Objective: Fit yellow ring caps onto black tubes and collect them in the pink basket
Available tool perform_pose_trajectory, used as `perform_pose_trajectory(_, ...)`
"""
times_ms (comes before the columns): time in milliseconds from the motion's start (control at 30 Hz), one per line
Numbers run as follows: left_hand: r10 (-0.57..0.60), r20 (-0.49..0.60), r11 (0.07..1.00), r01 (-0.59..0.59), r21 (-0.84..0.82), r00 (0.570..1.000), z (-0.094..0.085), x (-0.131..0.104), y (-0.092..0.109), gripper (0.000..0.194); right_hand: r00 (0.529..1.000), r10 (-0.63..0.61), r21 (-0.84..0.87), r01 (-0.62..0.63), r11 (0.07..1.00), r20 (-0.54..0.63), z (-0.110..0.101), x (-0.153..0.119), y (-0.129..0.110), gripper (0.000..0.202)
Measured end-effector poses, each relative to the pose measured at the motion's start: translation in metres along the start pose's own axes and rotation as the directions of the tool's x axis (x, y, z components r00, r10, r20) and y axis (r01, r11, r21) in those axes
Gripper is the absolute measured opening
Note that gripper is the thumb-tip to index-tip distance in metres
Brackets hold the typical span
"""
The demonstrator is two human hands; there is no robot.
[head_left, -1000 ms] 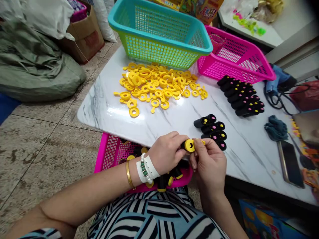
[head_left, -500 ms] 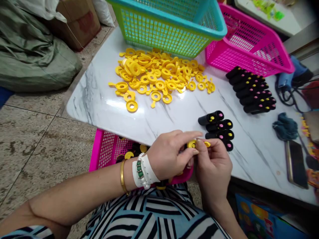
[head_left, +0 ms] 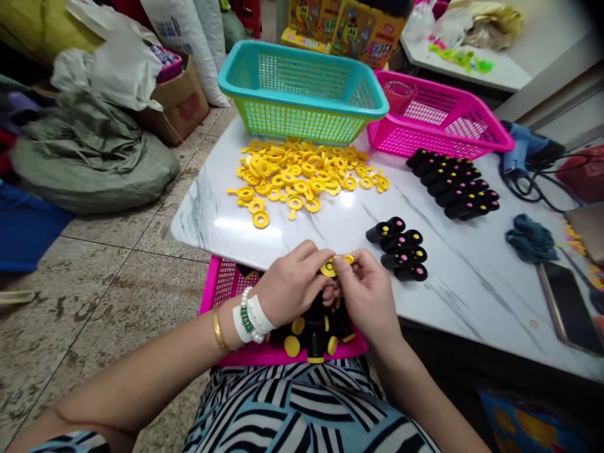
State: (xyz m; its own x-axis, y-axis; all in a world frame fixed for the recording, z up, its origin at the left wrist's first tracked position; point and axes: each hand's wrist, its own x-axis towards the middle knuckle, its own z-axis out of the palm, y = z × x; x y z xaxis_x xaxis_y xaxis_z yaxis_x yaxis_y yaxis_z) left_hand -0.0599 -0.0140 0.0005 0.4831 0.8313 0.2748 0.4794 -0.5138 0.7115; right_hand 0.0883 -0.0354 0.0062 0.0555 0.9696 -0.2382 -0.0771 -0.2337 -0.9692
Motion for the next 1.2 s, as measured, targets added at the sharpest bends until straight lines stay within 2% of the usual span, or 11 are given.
perform_pose_trajectory(133,-0.232,0.066,0.949,0.24,-0.206,0.971,-0.016,0.0,0.003,0.019,0.985,0.089,0.04,-0.096,0.995,0.146,0.0,0.009,-0.004,0.029)
perform_pose_trajectory(267,-0.434,0.212,0.693,0.475,-0.542,0.876,-0.005,0.0,0.006,0.034,0.987,0.095,-0.008,-0.094,0.996,0.133,-0.004,0.01,-0.001,0.025)
perform_pose_trajectory(400,-0.559,0.211,0.536,0.543,-0.646,0.802,0.009,-0.004,0.007,0.037,0.994,0.025,-0.079,-0.017,0.997,0.108,-0.003,0.008,0.002,0.023)
perform_pose_trajectory(500,-0.547,0.223,0.482,0.521,-0.704,0.807,0.014,-0.011,0.005,0.04,0.997,-0.001,-0.148,0.012,0.989,0.075,-0.002,0.006,0.004,0.017)
perform_pose_trajectory(600,-0.47,0.102,0.653,0.423,-0.629,0.877,0.015,-0.017,0.003,0.042,0.997,-0.001,-0.158,0.012,0.987,0.072,-0.003,0.003,0.005,0.022)
perform_pose_trajectory(667,-0.381,-0.026,0.817,0.323,-0.478,0.924,0.016,-0.018,0.002,0.04,0.997,0.007,-0.089,0.0,0.996,0.083,-0.007,0.002,0.005,0.028)
perform_pose_trajectory(733,-0.28,-0.09,0.907,0.232,-0.352,0.956,0.017,-0.019,0.002,0.035,0.993,0.044,0.02,-0.047,0.999,0.106,-0.013,0.002,0.003,0.03)
perform_pose_trajectory(833,-0.193,-0.051,0.954,0.175,-0.242,0.98,0.018,-0.018,0.003,0.028,0.975,0.173,0.113,-0.189,0.975,0.138,-0.024,0.008,-0.003,0.028)
perform_pose_trajectory(933,-0.186,-0.007,0.97,0.183,-0.158,0.982,0.018,-0.017,0.004,0.025,0.939,0.258,0.0,-0.265,0.964,0.227,-0.028,0.015,-0.011,0.028)
perform_pose_trajectory(1067,-0.201,0.01,0.967,0.2,-0.155,0.979,0.017,-0.015,0.004,0.018,0.921,0.256,-0.251,-0.184,0.95,0.294,-0.02,0.019,-0.02,0.024)
perform_pose_trajectory(1200,-0.223,0.024,0.966,0.224,-0.13,0.975,0.017,-0.015,0.009,0.017,0.932,0.195,-0.291,-0.104,0.951,0.306,-0.014,0.015,-0.019,0.018)
